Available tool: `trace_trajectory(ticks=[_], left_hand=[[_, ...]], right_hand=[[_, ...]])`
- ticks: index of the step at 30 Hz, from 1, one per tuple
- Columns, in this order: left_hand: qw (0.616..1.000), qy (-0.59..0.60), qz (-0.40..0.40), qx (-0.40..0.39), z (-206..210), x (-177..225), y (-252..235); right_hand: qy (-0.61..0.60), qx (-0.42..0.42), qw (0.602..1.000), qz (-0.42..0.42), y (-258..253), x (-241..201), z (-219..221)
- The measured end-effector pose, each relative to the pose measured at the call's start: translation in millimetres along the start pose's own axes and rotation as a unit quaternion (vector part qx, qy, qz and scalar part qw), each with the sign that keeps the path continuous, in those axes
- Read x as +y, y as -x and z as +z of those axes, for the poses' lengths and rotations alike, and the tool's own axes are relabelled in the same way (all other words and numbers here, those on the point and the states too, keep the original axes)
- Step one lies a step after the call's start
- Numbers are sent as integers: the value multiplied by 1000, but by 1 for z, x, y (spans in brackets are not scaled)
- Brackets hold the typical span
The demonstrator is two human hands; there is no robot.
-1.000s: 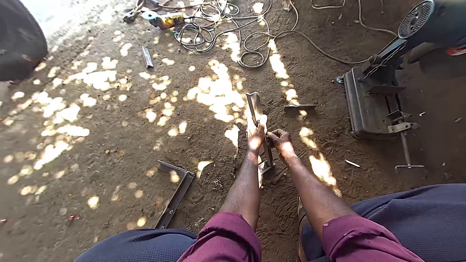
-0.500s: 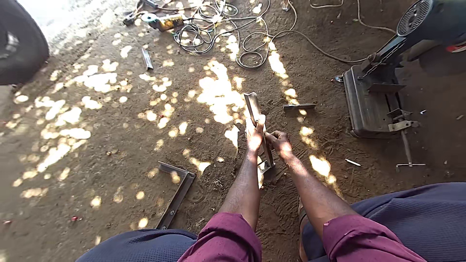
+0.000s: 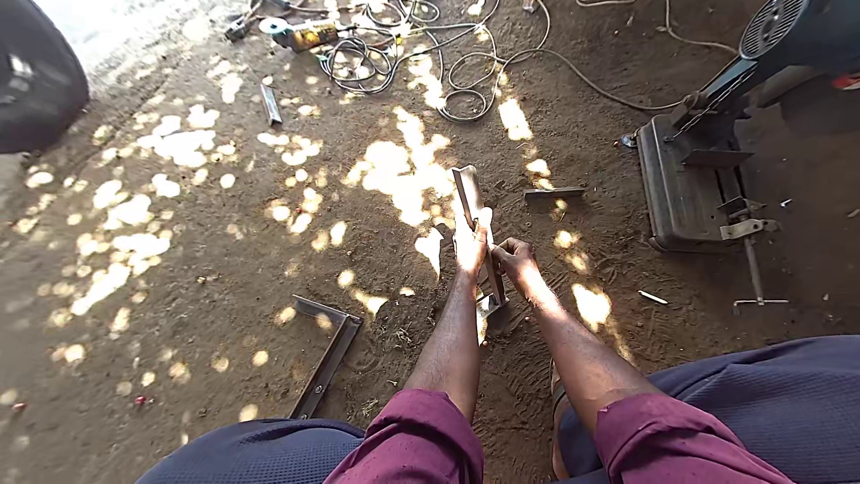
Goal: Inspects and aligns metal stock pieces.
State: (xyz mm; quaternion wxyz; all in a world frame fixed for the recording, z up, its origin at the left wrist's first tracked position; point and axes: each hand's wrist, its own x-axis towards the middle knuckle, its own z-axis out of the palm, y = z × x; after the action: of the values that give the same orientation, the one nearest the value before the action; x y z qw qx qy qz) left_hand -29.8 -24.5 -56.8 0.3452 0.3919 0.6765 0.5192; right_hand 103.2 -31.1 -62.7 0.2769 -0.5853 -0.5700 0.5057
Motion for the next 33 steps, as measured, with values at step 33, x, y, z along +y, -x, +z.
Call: trace_trajectory(ticks=[33], left_hand=[[999, -20, -34, -12, -5, 4, -1]], right_hand=[[6, -16, 1000, 10, -7, -1, 2]])
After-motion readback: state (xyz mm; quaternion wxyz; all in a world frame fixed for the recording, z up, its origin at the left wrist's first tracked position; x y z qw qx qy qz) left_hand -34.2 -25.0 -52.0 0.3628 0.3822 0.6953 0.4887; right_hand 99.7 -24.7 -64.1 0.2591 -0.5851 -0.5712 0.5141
